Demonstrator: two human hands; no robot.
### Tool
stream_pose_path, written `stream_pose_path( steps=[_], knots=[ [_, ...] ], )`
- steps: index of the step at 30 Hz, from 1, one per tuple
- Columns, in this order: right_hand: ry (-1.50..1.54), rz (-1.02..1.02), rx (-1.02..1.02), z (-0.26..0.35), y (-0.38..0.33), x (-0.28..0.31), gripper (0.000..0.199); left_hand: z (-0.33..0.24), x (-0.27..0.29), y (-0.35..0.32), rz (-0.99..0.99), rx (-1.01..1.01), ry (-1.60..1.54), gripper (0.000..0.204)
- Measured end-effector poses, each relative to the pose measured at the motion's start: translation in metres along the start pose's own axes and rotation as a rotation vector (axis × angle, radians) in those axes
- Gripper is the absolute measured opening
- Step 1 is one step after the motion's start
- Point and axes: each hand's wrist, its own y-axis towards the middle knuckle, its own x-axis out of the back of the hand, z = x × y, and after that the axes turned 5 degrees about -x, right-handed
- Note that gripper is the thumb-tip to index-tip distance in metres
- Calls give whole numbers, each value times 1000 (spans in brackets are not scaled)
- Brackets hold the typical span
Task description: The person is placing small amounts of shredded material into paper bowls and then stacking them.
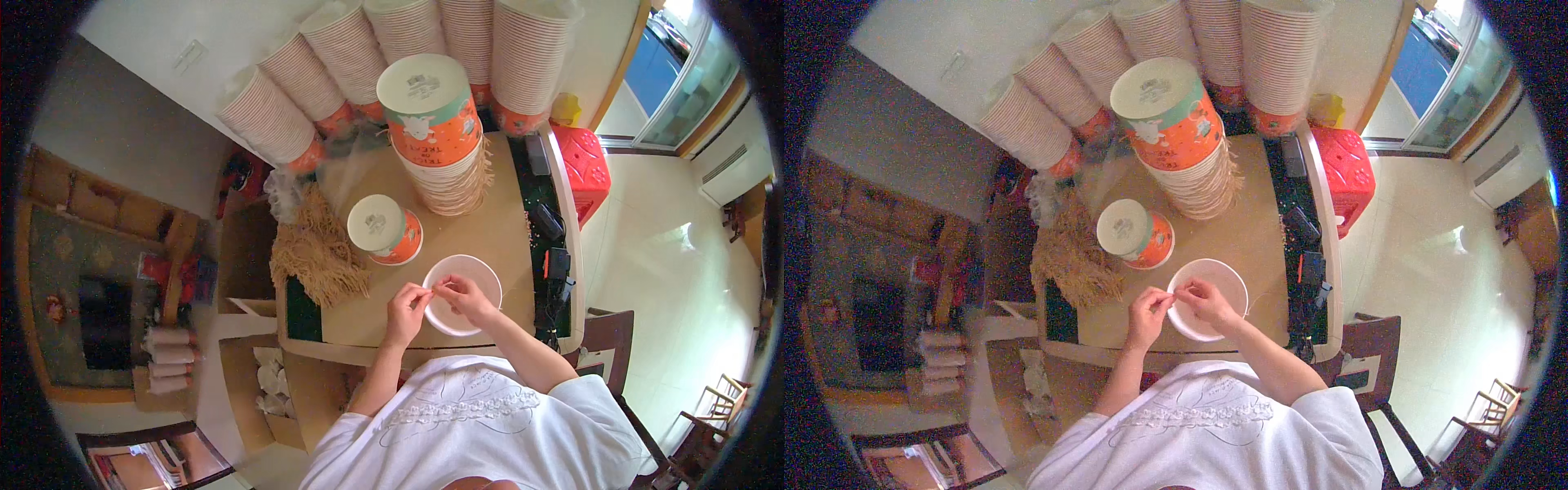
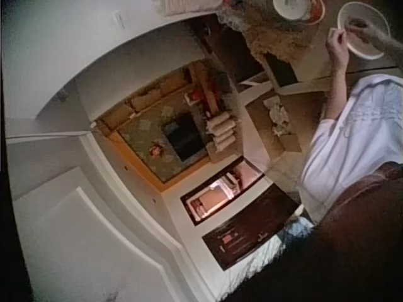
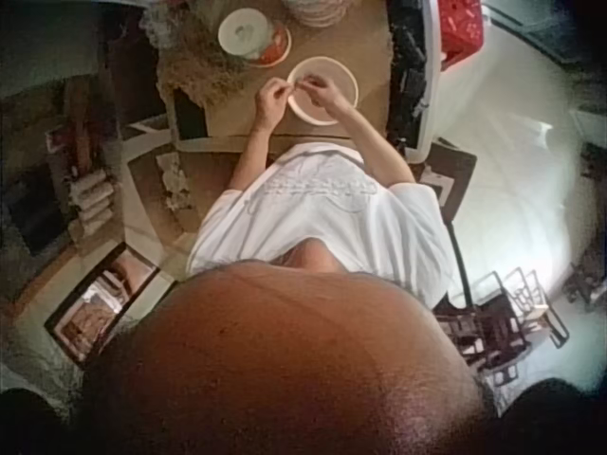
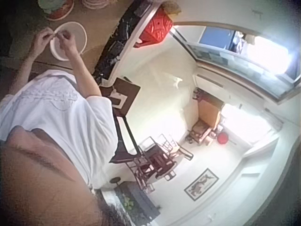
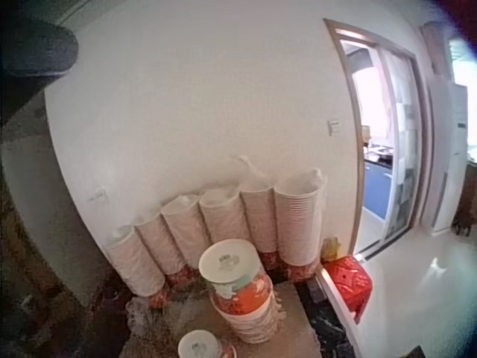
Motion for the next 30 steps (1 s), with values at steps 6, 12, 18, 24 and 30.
stream_pose_path(
  steps=[6, 12, 18, 24, 30],
  knots=[
    [-59, 18, 175, 4, -2, -4, 17, 2, 1, -1, 11, 53, 17, 13],
    [-150, -102, 346, -5, 2, -13, 11, 3, 1, 0, -3, 40, 84, 23],
    [-354, -210, 382, -17, 13, -16, 11, 27, 4, -4, -82, 222, 98, 30],
    [-444, -291, 317, -42, 38, -7, 13, 79, 0, -17, -51, 187, -21, 16],
    [-299, -268, 189, -42, 40, -10, 15, 75, -1, -20, 68, 323, -57, 25]
  ],
)
